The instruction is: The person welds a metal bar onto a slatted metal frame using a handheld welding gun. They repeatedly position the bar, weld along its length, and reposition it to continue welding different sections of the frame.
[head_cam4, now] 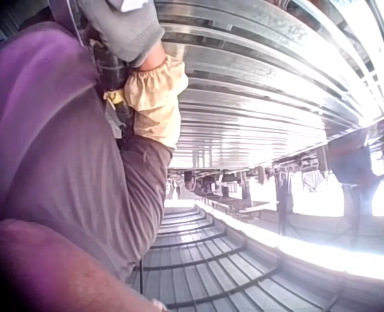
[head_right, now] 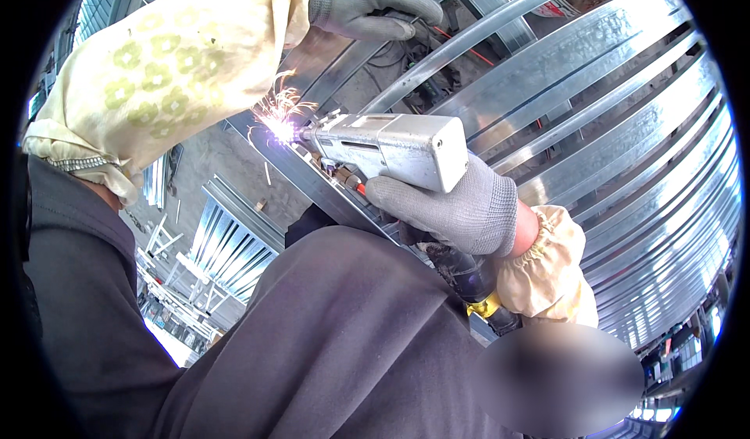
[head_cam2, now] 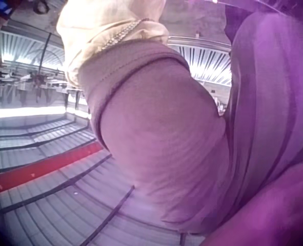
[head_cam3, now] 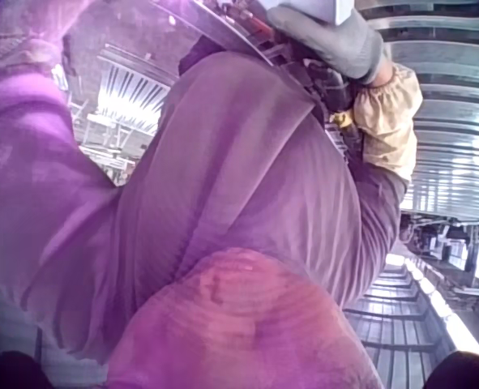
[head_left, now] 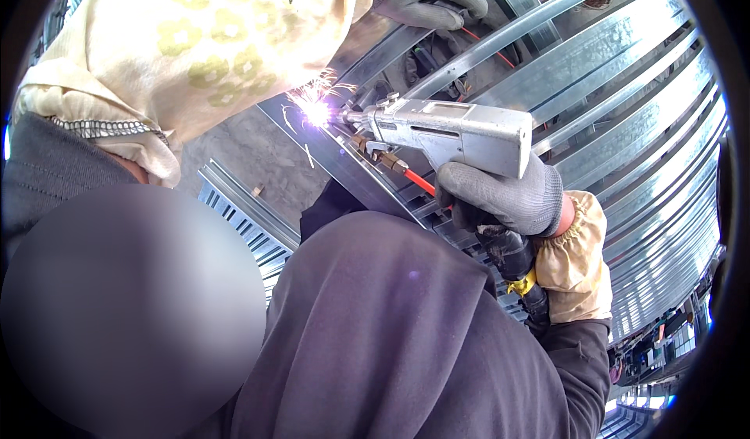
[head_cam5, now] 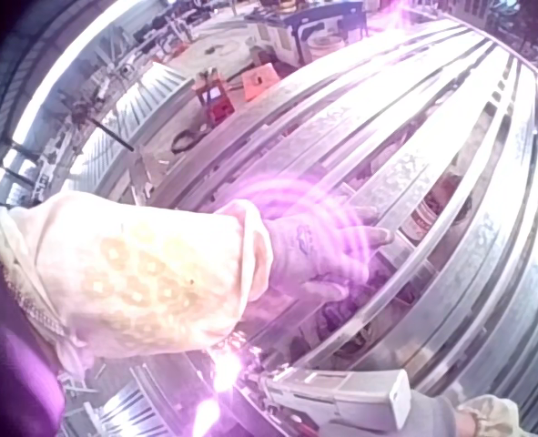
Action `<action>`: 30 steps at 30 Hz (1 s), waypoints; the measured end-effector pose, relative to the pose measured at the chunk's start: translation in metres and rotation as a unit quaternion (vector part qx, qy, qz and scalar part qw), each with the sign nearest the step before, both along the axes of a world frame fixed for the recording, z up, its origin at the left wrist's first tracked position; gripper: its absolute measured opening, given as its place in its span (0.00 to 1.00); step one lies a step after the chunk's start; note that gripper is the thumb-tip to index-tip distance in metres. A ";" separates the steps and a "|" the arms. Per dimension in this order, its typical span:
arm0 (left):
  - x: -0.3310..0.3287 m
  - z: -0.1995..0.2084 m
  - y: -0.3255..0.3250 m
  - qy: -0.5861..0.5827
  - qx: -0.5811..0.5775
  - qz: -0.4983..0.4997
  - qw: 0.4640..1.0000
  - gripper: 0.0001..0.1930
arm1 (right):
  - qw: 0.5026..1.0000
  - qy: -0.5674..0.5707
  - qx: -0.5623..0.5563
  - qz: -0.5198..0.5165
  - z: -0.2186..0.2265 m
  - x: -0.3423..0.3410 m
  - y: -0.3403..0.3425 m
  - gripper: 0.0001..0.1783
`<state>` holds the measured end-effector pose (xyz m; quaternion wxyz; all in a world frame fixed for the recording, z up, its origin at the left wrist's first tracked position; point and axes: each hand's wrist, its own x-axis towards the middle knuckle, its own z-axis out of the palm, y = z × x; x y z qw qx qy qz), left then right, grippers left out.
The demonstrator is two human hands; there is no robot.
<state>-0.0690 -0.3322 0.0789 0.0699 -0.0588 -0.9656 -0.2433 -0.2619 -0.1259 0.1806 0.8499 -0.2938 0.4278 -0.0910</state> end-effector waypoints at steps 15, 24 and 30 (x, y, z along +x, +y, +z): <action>0.004 -0.001 -0.002 0.017 -0.004 0.005 1.000 0.14 | 0.999 -0.014 0.012 -0.041 -0.003 0.000 0.004 0.25; 0.006 -0.005 -0.002 0.025 -0.012 0.012 1.000 0.15 | 0.998 -0.019 0.003 -0.052 -0.010 -0.002 0.012 0.25; 0.008 -0.012 0.002 0.039 -0.031 0.030 0.998 0.16 | 0.997 -0.041 0.013 -0.068 -0.002 0.000 0.005 0.26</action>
